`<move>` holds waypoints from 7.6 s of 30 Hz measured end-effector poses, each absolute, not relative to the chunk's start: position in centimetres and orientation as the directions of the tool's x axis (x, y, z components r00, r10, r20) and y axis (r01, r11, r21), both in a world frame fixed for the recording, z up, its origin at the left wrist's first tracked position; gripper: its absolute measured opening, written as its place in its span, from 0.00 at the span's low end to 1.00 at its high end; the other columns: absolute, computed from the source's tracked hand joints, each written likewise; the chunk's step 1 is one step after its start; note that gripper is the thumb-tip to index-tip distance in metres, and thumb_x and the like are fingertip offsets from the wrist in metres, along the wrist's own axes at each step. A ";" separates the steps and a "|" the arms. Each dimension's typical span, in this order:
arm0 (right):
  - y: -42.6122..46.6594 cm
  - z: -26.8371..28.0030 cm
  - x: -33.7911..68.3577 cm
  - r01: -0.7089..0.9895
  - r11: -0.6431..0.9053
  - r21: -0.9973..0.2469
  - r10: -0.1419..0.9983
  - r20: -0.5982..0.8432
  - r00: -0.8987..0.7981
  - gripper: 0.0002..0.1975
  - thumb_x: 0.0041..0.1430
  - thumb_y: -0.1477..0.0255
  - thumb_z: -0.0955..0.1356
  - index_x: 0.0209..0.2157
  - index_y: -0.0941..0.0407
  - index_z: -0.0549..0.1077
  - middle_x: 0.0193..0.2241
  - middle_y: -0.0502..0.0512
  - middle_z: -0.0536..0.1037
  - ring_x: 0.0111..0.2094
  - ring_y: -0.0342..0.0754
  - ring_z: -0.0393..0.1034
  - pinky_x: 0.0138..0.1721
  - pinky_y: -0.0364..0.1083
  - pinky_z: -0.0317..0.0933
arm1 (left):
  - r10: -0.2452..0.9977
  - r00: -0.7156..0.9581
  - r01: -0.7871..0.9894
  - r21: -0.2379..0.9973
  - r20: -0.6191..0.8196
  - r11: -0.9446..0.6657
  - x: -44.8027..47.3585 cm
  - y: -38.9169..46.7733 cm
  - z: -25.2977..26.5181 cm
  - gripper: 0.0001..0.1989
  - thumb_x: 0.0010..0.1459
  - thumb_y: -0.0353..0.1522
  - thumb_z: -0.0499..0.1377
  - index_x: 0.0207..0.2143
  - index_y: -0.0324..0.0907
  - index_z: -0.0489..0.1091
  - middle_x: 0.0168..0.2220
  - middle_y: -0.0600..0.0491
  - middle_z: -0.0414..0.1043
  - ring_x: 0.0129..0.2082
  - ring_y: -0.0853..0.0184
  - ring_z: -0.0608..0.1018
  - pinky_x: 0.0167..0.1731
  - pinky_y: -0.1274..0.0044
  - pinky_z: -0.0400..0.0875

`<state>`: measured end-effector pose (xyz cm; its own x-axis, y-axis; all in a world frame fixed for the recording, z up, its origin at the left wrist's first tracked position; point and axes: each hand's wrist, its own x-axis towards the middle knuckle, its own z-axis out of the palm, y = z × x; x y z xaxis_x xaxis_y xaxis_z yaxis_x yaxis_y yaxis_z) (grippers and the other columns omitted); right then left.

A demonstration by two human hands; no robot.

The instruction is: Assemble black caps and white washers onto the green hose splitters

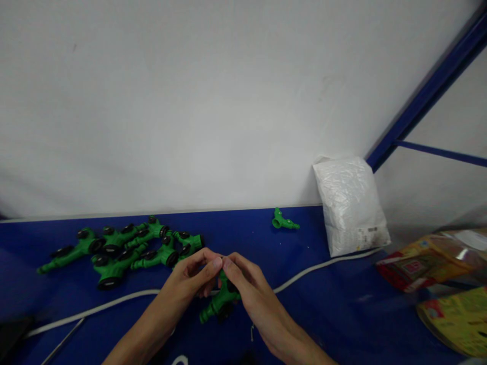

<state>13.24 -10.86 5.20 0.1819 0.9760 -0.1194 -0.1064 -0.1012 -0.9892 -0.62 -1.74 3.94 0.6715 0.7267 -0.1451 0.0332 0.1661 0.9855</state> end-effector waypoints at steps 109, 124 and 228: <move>-9.7 4.8 14.6 -0.407 0.091 -0.909 0.792 -0.181 0.582 0.23 0.55 0.45 0.72 0.34 0.52 0.74 0.31 0.48 0.74 0.33 0.45 0.68 0.34 0.42 0.65 | 0.721 0.685 0.137 0.955 0.101 -0.263 -1.3 -3.0 5.8 0.21 0.59 0.43 0.67 0.53 0.46 0.80 0.45 0.51 0.80 0.41 0.65 0.79 0.46 0.75 0.72; -9.9 4.5 14.7 0.148 -0.064 -0.987 0.984 -0.037 0.174 0.27 0.49 0.54 0.77 0.48 0.54 0.80 0.44 0.57 0.82 0.43 0.55 0.77 0.45 0.54 0.72 | 0.750 0.617 0.082 0.928 0.240 -0.364 -3.0 -1.4 6.5 0.17 0.60 0.42 0.67 0.49 0.45 0.81 0.44 0.48 0.79 0.42 0.64 0.79 0.44 0.76 0.71; -10.7 3.6 15.1 -0.074 -0.079 -0.994 0.975 -0.093 0.204 0.19 0.69 0.54 0.65 0.50 0.48 0.81 0.46 0.53 0.82 0.46 0.52 0.74 0.48 0.49 0.64 | 0.711 0.697 -0.232 0.906 -0.098 0.353 1.0 -1.8 3.9 0.17 0.56 0.45 0.69 0.32 0.39 0.82 0.33 0.54 0.66 0.26 0.75 0.72 0.25 0.81 0.68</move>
